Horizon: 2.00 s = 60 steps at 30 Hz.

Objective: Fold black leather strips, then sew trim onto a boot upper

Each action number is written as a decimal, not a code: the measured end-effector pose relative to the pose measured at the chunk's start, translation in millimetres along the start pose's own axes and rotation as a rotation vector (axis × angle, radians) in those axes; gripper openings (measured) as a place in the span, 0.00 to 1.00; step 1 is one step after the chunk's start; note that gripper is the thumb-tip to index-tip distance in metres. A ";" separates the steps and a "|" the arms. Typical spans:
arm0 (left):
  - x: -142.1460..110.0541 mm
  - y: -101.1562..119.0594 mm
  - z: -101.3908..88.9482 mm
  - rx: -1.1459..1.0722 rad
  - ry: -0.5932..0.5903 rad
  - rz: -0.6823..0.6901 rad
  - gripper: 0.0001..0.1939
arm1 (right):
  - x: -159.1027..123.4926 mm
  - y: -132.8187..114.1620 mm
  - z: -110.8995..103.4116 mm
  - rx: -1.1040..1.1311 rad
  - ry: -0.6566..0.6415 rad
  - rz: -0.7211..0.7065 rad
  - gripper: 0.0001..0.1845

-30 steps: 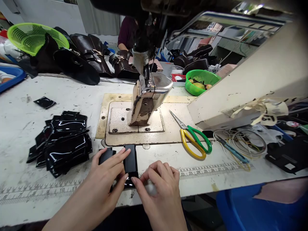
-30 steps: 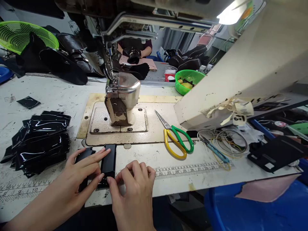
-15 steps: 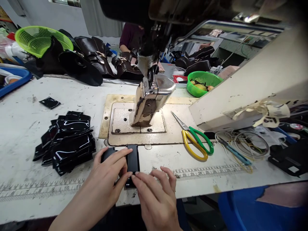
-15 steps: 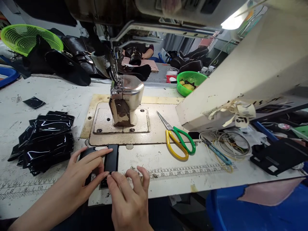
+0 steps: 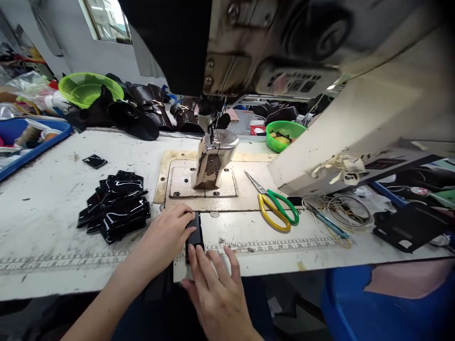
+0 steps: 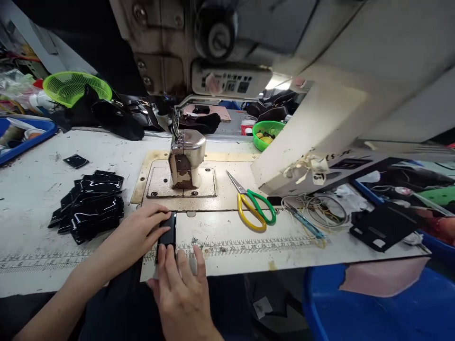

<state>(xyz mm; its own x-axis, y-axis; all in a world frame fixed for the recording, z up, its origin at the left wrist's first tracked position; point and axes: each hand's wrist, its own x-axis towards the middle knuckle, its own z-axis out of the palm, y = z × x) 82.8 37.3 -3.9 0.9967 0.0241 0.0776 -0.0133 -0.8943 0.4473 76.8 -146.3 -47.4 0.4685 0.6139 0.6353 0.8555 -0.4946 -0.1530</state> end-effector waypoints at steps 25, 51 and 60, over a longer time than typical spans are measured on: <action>-59.9 43.1 23.4 0.094 0.183 -0.219 0.11 | -38.0 61.6 -43.8 0.232 -0.145 -0.220 0.25; -89.9 40.1 48.1 0.105 0.234 0.331 0.27 | -42.5 53.0 -39.7 0.247 -0.087 -0.123 0.23; -85.5 35.5 44.7 0.223 0.207 0.438 0.24 | -41.8 55.1 -40.4 0.247 -0.086 -0.124 0.22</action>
<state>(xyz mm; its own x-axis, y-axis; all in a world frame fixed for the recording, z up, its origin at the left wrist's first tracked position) 0.7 -16.5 -34.5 0.8648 -0.3049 0.3990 -0.3844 -0.9132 0.1352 95.4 -224.1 -51.8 0.3647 0.7158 0.5955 0.9303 -0.2538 -0.2647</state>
